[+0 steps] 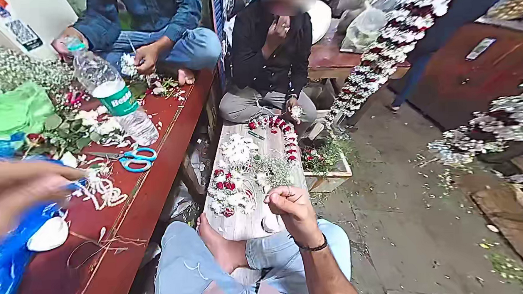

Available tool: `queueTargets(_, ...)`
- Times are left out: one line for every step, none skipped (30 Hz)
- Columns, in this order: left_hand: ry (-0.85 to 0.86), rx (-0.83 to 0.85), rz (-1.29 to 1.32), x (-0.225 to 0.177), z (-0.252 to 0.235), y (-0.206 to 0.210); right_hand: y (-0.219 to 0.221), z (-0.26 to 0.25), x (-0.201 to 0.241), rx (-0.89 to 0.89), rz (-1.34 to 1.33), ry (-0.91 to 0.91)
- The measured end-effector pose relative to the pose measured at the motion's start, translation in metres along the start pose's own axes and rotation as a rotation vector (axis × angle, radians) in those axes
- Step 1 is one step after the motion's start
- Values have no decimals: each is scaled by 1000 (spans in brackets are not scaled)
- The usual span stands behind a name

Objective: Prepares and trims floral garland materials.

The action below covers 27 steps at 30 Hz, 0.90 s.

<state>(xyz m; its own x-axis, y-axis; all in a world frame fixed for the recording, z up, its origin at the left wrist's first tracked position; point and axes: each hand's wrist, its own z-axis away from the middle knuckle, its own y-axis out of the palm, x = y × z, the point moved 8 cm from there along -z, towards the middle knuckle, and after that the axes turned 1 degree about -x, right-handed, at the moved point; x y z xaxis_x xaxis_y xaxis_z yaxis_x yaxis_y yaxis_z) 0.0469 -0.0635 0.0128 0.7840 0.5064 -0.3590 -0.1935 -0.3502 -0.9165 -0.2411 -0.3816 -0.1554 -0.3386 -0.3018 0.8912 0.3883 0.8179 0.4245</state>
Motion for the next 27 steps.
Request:
queueTargets(-109,111,-71,-15,12,22,6,-3,2,33,36,16)
queueTargets(-127,168,-123,-26,19,45,11,-7,3,63,75,36)
queueTargets(-103,163,-120,-40,24,69,16,-11,4,87,125,65)
queueTargets(-87,146,-41,-57,29,91,23,-13,4,109,186,104)
queueTargets(-72,131,103,-75,30,113,31,-16,2,133,243,142)
queueTargets(-49,120,353,-93,30,134,41,-19,0,163,287,169)
queueTargets(-49,134,652,-108,28,155,52,-23,-1,208,321,185)
queueTargets(-75,161,909,-119,24,172,64,-29,-4,250,349,189)
queueTargets(-112,182,1089,-125,20,186,75,-35,-7,276,369,189)
queueTargets(-138,195,1181,-126,17,193,83,-40,-11,293,380,193)
queueTargets(-158,166,1211,-122,13,194,90,-45,-14,301,379,198)
queueTargets(-157,123,1191,-117,10,189,95,-50,-18,310,361,201)
queueTargets(-137,85,1152,-111,7,181,100,-54,-21,322,317,201)
queueTargets(-102,54,1131,-107,4,170,105,-57,-25,347,247,203)
queueTargets(-75,24,1135,-103,1,158,111,-58,-31,388,158,207)
queueTargets(-62,-5,1148,-99,-2,146,116,-59,-39,442,70,215)
queueTargets(-64,-39,1166,-94,-6,133,119,-60,-52,499,1,234)
queueTargets(-80,-66,1176,-88,-9,122,118,-59,-70,551,-27,264)
queueTargets(-99,-89,1184,-82,-11,111,112,-55,-94,589,-23,305)
queueTargets(-112,-116,1188,-76,-13,101,101,-48,-124,606,1,352)
queueTargets(-111,-150,1188,-70,-14,91,86,-38,-157,605,39,405)
queueTargets(-105,-185,1174,-64,-13,81,69,-25,-192,591,82,459)
queueTargets(-101,-218,1155,-57,-13,72,50,-9,-226,561,105,513)
queueTargets(-105,-250,1141,-50,-11,66,34,8,-255,512,92,561)
queueTargets(-118,-283,1133,-41,-9,61,23,23,-276,458,55,604)
queueTargets(-143,-319,1131,-31,-7,58,18,37,-289,419,21,629)
queueTargets(-174,-359,1133,-22,-3,56,17,47,-295,391,7,648)
